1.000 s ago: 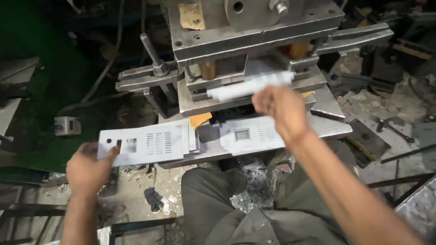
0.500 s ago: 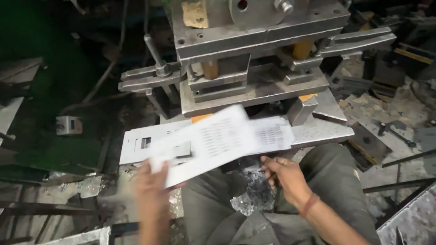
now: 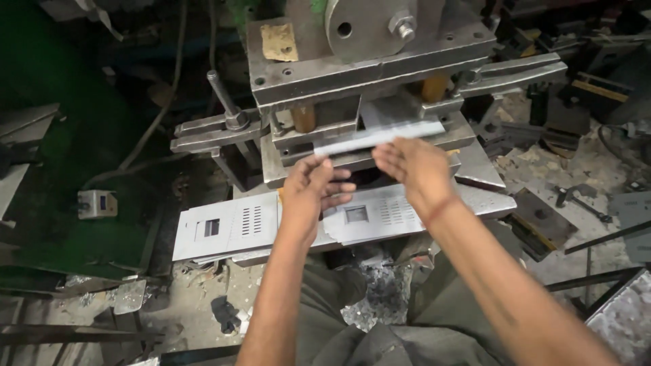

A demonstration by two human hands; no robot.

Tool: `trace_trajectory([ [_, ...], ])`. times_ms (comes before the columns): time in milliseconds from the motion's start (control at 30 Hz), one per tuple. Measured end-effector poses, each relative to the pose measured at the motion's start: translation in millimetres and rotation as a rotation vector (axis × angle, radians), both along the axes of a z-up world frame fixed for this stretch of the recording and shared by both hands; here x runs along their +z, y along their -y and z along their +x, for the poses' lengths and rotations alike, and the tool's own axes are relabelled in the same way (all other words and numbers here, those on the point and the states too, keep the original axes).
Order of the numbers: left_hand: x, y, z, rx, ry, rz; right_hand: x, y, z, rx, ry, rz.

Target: Operating a manual press to punch or stamp patterns into metal sheets.

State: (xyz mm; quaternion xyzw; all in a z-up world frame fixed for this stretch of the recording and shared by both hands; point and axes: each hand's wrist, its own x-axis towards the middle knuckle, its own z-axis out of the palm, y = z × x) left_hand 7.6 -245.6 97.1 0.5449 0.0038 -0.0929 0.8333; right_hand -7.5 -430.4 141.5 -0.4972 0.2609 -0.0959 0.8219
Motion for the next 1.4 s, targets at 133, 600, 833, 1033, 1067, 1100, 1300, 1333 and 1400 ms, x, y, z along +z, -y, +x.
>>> trace_trajectory([
  [133,-7.7,-13.7,-27.2,-0.062,-0.002,0.094,-19.0,5.0,66.7,-0.057,0.081,0.131],
  [600,-88.4,-122.9,-70.0,0.128,0.029,0.195,-48.0,-4.4,117.5,-0.207,-0.214,-0.253],
  [833,-105.5,-237.0,-10.3,0.598,0.490,0.966,-32.9,-14.5,93.8,-0.152,-0.077,-0.064],
  [1033,-77.3,-250.7,2.0,0.311,-0.175,1.448,-25.8,-12.6,94.2,-0.144,-0.111,-0.088],
  [1067,-65.0,-246.8,-3.8,0.336,-0.160,1.429,-24.8,-12.8,95.5,-0.160,-0.130,-0.066],
  [1100,-52.8,-242.8,-9.8,0.361,-0.146,1.410,-24.0,-12.8,96.5,-0.176,-0.149,-0.045],
  [1300,-80.8,-271.6,6.9,0.312,-0.236,1.430,-20.4,-6.8,72.0,-0.036,-0.008,0.098],
  [1333,-84.9,-272.1,4.6,0.303,-0.228,1.427,-17.4,-7.4,46.3,-0.047,-0.006,0.094],
  [1400,-95.3,-272.3,-0.2,0.184,-0.182,1.422,-12.5,-9.6,-4.5,0.096,0.073,-0.033],
])
